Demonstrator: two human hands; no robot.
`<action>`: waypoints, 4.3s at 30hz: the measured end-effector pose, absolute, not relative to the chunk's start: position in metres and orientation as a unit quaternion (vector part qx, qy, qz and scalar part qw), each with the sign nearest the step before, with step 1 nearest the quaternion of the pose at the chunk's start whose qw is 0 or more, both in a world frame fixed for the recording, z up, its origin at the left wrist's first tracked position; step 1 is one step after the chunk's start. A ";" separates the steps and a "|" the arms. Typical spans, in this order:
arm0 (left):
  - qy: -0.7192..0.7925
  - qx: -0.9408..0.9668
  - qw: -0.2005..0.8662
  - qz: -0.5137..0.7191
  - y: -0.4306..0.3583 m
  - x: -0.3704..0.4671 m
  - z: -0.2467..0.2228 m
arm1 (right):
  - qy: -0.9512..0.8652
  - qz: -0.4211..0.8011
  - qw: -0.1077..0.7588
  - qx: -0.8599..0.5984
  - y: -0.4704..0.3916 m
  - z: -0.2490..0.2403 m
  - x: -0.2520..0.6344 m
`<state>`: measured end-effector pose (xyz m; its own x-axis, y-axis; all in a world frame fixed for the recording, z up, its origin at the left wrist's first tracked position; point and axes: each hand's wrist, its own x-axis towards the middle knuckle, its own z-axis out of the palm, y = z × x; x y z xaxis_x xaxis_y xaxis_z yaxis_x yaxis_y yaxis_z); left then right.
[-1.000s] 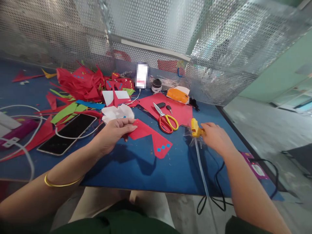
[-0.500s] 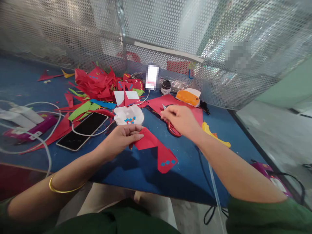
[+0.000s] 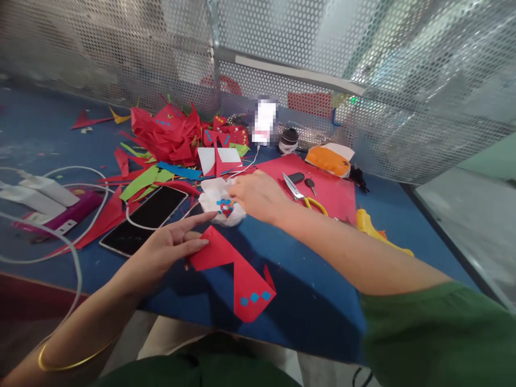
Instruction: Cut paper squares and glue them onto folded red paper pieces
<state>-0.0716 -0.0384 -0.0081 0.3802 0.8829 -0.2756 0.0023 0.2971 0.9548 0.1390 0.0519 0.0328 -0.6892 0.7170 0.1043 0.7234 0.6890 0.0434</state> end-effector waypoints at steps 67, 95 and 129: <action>0.388 0.570 0.593 0.416 -0.005 0.022 -0.001 | -0.581 0.380 0.417 -0.587 -0.042 0.035 0.209; 0.367 0.585 0.606 0.394 -0.010 0.023 -0.005 | -0.644 0.235 0.441 -0.579 -0.050 0.012 0.196; 0.335 0.616 0.581 0.415 -0.009 0.025 -0.008 | -0.655 0.184 0.454 -0.576 -0.057 0.016 0.198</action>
<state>0.0249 -0.0087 -0.0084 0.4317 0.8938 0.1217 -0.0693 -0.1017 0.9924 0.1976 -0.0571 0.0164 0.0746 0.9211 0.3821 0.5873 0.2691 -0.7633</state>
